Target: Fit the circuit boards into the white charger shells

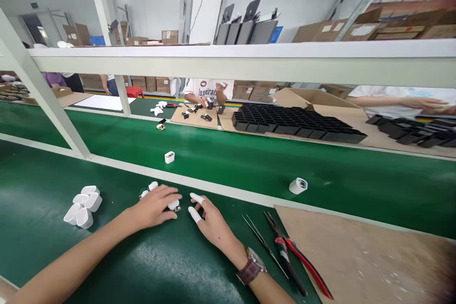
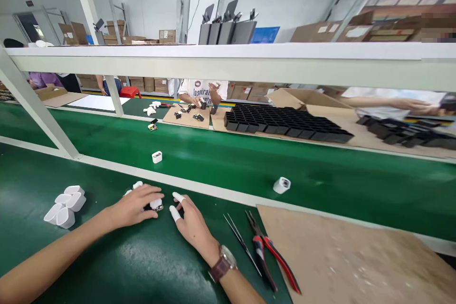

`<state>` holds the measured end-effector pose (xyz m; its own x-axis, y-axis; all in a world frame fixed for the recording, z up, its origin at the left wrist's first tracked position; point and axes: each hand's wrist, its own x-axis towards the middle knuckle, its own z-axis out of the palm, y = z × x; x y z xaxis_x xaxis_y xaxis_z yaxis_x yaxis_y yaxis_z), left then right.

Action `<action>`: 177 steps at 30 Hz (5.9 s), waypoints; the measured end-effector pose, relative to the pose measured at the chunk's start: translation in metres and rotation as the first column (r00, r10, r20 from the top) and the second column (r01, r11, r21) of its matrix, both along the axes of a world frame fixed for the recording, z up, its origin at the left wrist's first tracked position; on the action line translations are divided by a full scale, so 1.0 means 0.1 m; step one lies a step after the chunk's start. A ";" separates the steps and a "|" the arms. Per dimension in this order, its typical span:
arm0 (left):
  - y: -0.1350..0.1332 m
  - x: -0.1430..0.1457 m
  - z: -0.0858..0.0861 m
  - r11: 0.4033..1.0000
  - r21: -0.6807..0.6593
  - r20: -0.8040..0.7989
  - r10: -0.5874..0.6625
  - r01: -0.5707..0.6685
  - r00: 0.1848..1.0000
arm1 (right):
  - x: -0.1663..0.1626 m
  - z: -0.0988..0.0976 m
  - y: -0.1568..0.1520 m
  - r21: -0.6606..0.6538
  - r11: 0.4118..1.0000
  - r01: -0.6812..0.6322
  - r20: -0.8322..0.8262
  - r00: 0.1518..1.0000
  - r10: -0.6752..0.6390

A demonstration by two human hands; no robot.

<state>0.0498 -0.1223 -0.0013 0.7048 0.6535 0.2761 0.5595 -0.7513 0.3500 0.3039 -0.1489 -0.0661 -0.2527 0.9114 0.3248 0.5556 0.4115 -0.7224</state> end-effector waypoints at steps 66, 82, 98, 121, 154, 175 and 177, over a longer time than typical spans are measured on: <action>-0.82 0.07 -0.63 0.991 -0.133 0.278 0.037 0.000 0.960 | -0.14 0.44 -0.98 0.395 0.875 -0.279 0.321 0.935 0.153; -0.83 0.07 -0.63 0.954 -0.286 0.298 0.003 0.086 0.954 | -0.17 0.57 -1.01 0.256 0.911 -0.322 0.458 0.871 0.179; -0.87 0.08 -0.64 0.968 -0.242 0.310 0.015 0.064 0.951 | -0.15 0.46 -0.94 0.272 0.911 -0.310 0.203 0.944 0.260; -0.91 0.11 -0.67 0.998 -0.051 0.283 -0.024 0.040 0.959 | -0.02 0.29 -1.03 0.370 0.875 -0.313 0.047 0.947 0.319; -0.82 0.08 -0.56 0.924 -0.372 0.273 0.020 0.087 0.962 | -0.37 0.36 -0.88 0.331 0.842 -0.426 0.423 0.865 0.271; -1.00 -0.08 -0.37 0.931 -0.362 0.268 0.151 -0.046 0.952 | -0.18 0.49 -0.77 0.173 0.979 -0.112 0.117 0.989 0.092; -1.07 -0.09 -0.34 0.960 -0.269 0.259 0.150 -0.077 0.954 | -0.14 0.45 -0.75 0.208 0.967 -0.151 0.132 0.983 0.125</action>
